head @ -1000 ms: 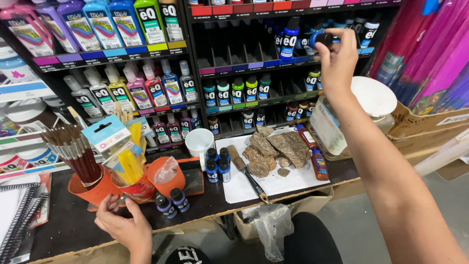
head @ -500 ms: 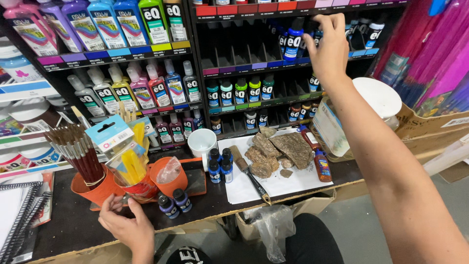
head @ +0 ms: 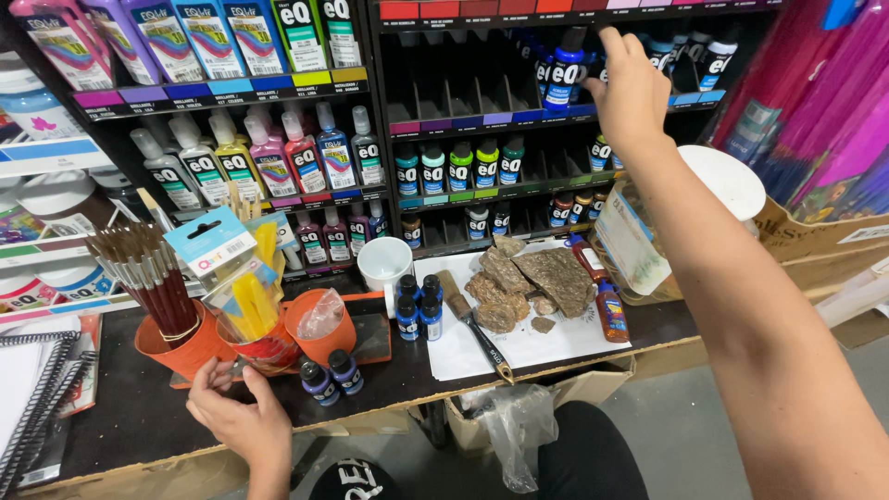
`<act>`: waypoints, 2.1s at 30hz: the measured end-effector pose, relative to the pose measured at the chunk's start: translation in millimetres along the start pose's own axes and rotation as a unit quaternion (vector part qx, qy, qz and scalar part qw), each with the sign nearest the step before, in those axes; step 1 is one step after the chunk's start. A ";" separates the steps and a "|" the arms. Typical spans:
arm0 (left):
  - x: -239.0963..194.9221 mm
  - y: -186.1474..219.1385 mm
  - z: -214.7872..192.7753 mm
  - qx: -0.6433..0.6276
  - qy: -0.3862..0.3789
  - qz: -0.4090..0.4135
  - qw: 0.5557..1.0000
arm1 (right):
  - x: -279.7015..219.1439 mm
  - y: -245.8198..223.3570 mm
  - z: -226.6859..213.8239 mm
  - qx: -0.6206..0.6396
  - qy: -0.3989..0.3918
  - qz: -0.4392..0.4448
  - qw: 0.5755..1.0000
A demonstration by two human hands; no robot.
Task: The person organizes small paint bottles by picking them up from a table, inspecting them, and placing them onto a shelf. The person handles multiple bottles one at a time, arranging them in rows on the shelf.
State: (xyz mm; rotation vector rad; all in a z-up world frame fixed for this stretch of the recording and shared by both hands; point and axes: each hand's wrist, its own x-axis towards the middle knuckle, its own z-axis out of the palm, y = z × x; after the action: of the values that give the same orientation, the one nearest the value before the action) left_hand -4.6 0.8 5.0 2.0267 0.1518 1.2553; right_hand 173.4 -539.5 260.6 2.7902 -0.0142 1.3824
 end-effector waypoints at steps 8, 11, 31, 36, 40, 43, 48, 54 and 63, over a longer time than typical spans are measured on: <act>2.9 -5.2 1.0 0.023 -0.008 -0.021 0.999 | -32.7 -23.2 -3.8 0.201 0.120 0.040 0.971; 3.5 -7.8 0.4 0.015 0.002 -0.018 1.000 | -89.7 -104.4 -50.0 0.423 0.109 0.069 0.897; -3.8 -30.6 10.2 0.020 0.013 0.000 1.000 | -269.6 -219.4 -6.3 0.401 -0.272 0.084 0.871; -5.0 -29.7 10.3 0.027 0.021 0.006 0.999 | -276.5 -191.3 -10.9 0.694 -0.205 0.333 0.604; -2.4 -28.0 9.4 0.019 0.011 0.013 1.000 | -284.6 -173.6 -30.2 0.766 -0.187 0.374 0.488; -1.3 -19.1 7.8 0.030 0.010 0.012 0.999 | -282.8 -168.7 -53.0 0.797 -0.190 0.379 0.431; 4.7 7.9 -1.8 0.002 -0.013 -0.030 0.999 | -276.7 -163.4 -64.4 0.780 -0.247 0.329 0.472; -4.2 -31.7 11.3 0.016 0.020 0.001 1.000 | -277.0 -177.3 -73.3 0.759 -0.216 0.342 0.511; -4.4 -33.3 10.4 0.016 0.018 0.011 1.000 | -250.4 -196.7 -109.3 0.641 -0.246 0.270 0.675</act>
State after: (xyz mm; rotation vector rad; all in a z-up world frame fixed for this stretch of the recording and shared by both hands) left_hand 10.5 17.4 -22.1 2.0398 0.1684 1.3111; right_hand -61.2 -340.8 123.5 4.6148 0.2295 0.5521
